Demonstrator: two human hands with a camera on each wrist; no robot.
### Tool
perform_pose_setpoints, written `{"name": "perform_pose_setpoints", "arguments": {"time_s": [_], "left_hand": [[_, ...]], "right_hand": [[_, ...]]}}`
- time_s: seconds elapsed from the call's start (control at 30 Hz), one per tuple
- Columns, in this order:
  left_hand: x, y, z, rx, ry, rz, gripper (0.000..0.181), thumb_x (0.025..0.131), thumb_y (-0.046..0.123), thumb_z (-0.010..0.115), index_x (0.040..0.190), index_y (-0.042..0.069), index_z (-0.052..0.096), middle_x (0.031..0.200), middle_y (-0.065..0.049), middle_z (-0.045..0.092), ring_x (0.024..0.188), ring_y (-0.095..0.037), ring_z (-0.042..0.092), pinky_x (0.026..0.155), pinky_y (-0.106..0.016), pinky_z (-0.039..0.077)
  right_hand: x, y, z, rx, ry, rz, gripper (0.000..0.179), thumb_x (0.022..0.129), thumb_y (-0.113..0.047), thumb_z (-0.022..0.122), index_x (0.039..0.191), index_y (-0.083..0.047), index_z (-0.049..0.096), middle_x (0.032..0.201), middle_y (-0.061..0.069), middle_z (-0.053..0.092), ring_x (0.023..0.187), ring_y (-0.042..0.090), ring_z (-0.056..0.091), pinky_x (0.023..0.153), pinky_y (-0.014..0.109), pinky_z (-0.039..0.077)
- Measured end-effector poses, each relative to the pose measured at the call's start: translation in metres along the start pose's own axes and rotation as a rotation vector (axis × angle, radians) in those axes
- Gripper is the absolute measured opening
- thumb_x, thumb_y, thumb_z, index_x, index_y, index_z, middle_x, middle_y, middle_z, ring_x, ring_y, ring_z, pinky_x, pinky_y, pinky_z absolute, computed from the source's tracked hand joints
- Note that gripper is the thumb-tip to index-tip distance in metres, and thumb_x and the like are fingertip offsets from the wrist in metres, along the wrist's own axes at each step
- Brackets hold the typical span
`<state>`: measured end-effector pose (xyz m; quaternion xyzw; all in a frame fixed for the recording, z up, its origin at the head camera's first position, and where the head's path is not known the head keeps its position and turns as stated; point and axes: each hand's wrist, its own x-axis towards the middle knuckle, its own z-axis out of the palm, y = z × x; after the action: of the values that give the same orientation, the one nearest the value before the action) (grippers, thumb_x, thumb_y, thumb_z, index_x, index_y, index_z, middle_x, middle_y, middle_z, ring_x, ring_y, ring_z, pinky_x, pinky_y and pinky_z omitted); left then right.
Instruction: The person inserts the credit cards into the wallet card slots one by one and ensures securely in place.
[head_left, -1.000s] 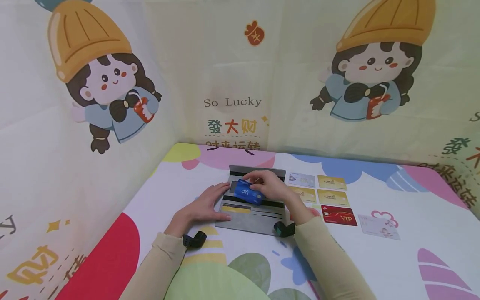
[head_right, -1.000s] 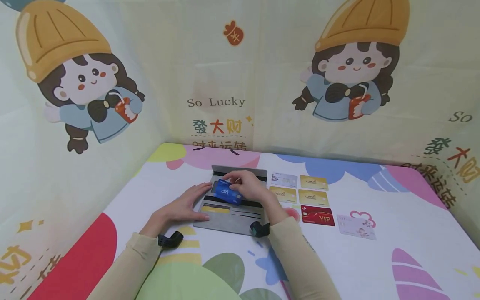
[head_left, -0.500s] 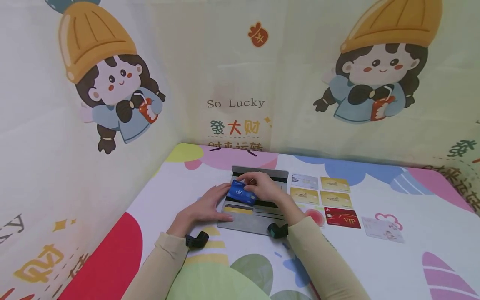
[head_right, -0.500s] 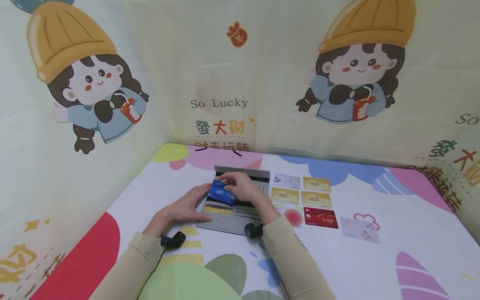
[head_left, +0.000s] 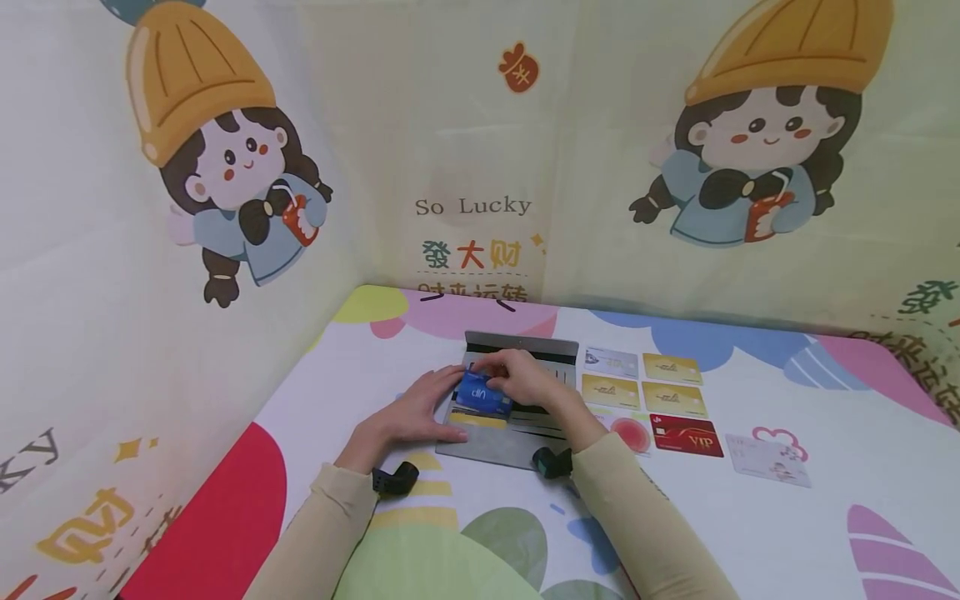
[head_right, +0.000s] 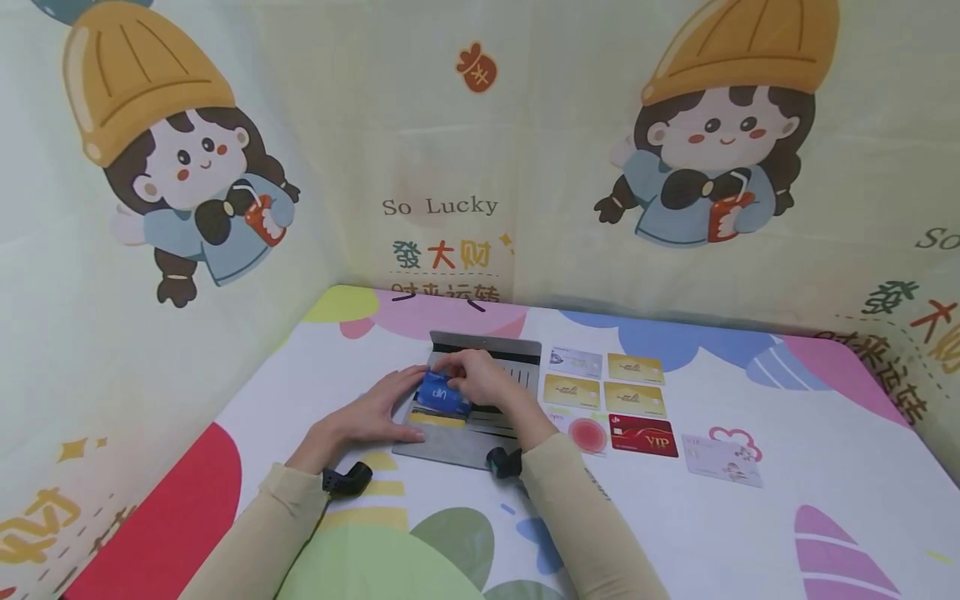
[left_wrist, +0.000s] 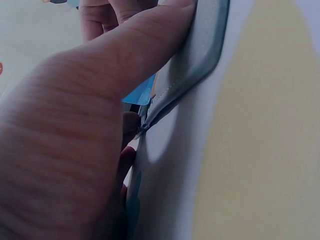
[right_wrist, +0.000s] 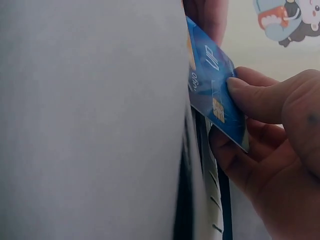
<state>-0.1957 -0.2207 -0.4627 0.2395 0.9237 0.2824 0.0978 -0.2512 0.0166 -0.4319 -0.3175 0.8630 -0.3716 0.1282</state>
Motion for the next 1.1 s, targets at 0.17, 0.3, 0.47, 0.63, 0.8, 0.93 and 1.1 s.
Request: {"name": "perform_pose_setpoints", "arguments": {"time_s": [0.17,0.3,0.47,0.63,0.8,0.93,1.1], "left_hand": [[0.0002,0.0,0.0001,-0.002,0.001,0.001,0.105,0.081,0.059,0.076,0.161,0.011,0.027,0.166,-0.007,0.022,0.152,-0.032,0.014,0.121,-0.056,0.01],[0.0009,-0.0011,0.0005,0.006,0.005,0.02,0.105,0.081,0.057,0.077,0.16,0.01,0.027,0.166,-0.009,0.022,0.152,-0.033,0.015,0.121,-0.055,0.011],[-0.0004,-0.0006,-0.0008,0.009,0.006,0.036,0.104,0.082,0.053,0.079,0.16,0.007,0.027,0.165,-0.012,0.023,0.151,-0.033,0.016,0.121,-0.053,0.011],[-0.0015,0.0017,-0.002,-0.011,0.01,0.04,0.103,0.082,0.052,0.079,0.159,0.006,0.028,0.164,-0.014,0.024,0.151,-0.036,0.017,0.12,-0.056,0.012],[-0.0015,0.0021,-0.0018,-0.013,0.005,0.021,0.104,0.081,0.052,0.079,0.16,0.008,0.028,0.165,-0.012,0.023,0.151,-0.035,0.016,0.12,-0.056,0.013],[-0.0007,0.0016,-0.0014,-0.012,0.003,0.012,0.104,0.081,0.053,0.079,0.16,0.01,0.027,0.166,-0.01,0.022,0.151,-0.033,0.015,0.121,-0.055,0.012],[0.0004,-0.0001,-0.001,-0.015,0.01,0.028,0.103,0.081,0.052,0.079,0.159,0.007,0.029,0.165,-0.011,0.023,0.151,-0.034,0.016,0.12,-0.055,0.012]], "right_hand": [[0.002,-0.0034,0.0016,-0.021,-0.032,0.005,0.034,0.096,0.003,0.064,0.125,-0.012,0.072,0.107,0.002,0.066,0.092,0.02,0.056,0.093,0.038,0.052],[0.0025,-0.0044,0.002,-0.026,-0.055,-0.014,0.034,0.096,0.004,0.063,0.126,-0.011,0.072,0.115,0.004,0.069,0.099,0.02,0.061,0.099,0.042,0.051],[0.003,-0.003,0.0028,-0.036,-0.075,-0.054,0.034,0.097,0.004,0.062,0.126,-0.009,0.071,0.122,0.005,0.069,0.11,0.02,0.063,0.102,0.043,0.049],[0.0039,-0.0026,0.0033,-0.041,-0.093,-0.064,0.032,0.097,0.004,0.061,0.124,-0.01,0.072,0.123,0.004,0.069,0.108,0.02,0.062,0.103,0.044,0.048],[0.0043,-0.0028,0.0042,-0.047,-0.115,-0.068,0.03,0.097,0.001,0.062,0.122,-0.011,0.073,0.117,0.003,0.068,0.1,0.019,0.059,0.099,0.041,0.05],[0.0046,-0.0022,0.0053,-0.07,-0.13,-0.093,0.028,0.097,0.0,0.064,0.121,-0.011,0.074,0.11,0.001,0.066,0.095,0.017,0.057,0.093,0.037,0.051],[0.0043,-0.0026,0.0067,-0.09,-0.119,-0.116,0.026,0.095,0.001,0.066,0.119,-0.008,0.074,0.108,0.002,0.067,0.093,0.016,0.057,0.091,0.035,0.051]]}}
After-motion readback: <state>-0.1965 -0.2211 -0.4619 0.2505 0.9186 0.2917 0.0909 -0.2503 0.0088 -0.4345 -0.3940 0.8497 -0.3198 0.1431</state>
